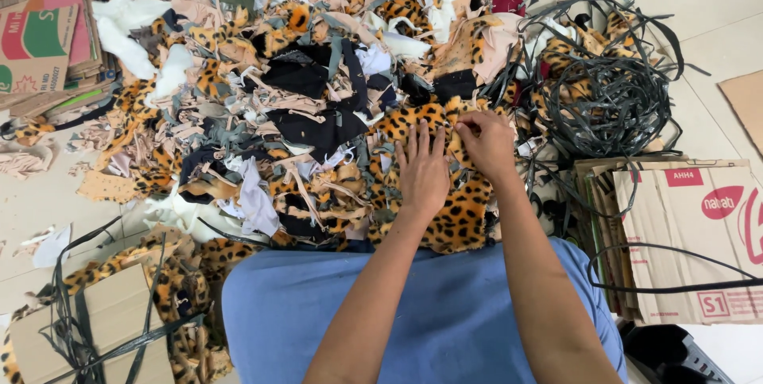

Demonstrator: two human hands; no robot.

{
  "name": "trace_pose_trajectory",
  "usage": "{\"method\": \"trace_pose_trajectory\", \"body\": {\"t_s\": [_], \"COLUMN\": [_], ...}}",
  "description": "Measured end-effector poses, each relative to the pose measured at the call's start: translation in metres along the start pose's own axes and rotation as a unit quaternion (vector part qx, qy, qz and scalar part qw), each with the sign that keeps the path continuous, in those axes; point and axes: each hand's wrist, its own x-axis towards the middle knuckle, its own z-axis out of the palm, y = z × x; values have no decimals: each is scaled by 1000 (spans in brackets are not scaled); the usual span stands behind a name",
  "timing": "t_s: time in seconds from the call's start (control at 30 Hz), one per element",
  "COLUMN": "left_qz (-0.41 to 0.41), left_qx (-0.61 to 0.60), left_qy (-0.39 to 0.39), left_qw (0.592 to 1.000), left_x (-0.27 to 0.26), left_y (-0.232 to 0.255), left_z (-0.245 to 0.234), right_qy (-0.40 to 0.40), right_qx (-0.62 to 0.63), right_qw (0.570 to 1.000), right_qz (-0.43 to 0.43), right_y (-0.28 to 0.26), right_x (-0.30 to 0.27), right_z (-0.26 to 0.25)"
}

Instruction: Sorting through a pile of fabric scraps and trimming them with scissors.

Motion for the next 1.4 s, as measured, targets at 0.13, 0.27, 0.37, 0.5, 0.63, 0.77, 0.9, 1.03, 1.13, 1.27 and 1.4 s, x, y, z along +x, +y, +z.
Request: {"method": "trace_pose_trajectory", "body": {"t_s": [0.13,0.27,0.37,0.5,0.63,0.77,0.9,1.03,1.13,1.27,1.4], "left_qz": [15,12,-1,-44,-43,-47,-27,2,8,36,71], "left_qx": [7,14,21,61,47,-17,-67,-32,0,32,64], "left_qy": [35,88,99,13,-27,-7,21,43,42,50,142], "left_qw": [999,996,995,997,998,999,997,999,999,998,985], "left_x": [4,31,64,106,127,129,116,111,108,104,98], "left_y": [1,0,-1,-11,-16,-14,-2,-1,0,-6,-7], "left_z": [-3,0,9,41,58,57,17,1,-6,-4,3], "right_qy": [14,14,15,50,80,86,91,94,92,93,129], "right_qx": [-24,-43,-47,-42,-50,-42,-24,-38,-30,-25,33], "right_qw": [999,998,998,997,994,994,995,994,995,995,991], "right_qz": [-24,-46,-42,-35,-55,-46,-29,-32,-26,-30,-14], "right_y": [4,-7,-25,-32,-24,-16,-19,-12,-12,-19,-30], "right_x": [-10,-37,-60,-85,-88,-93,-93,-93,-95,-95,-89], "right_z": [-7,-21,-36,-42,-35,-29,-30,-26,-26,-31,-42]}}
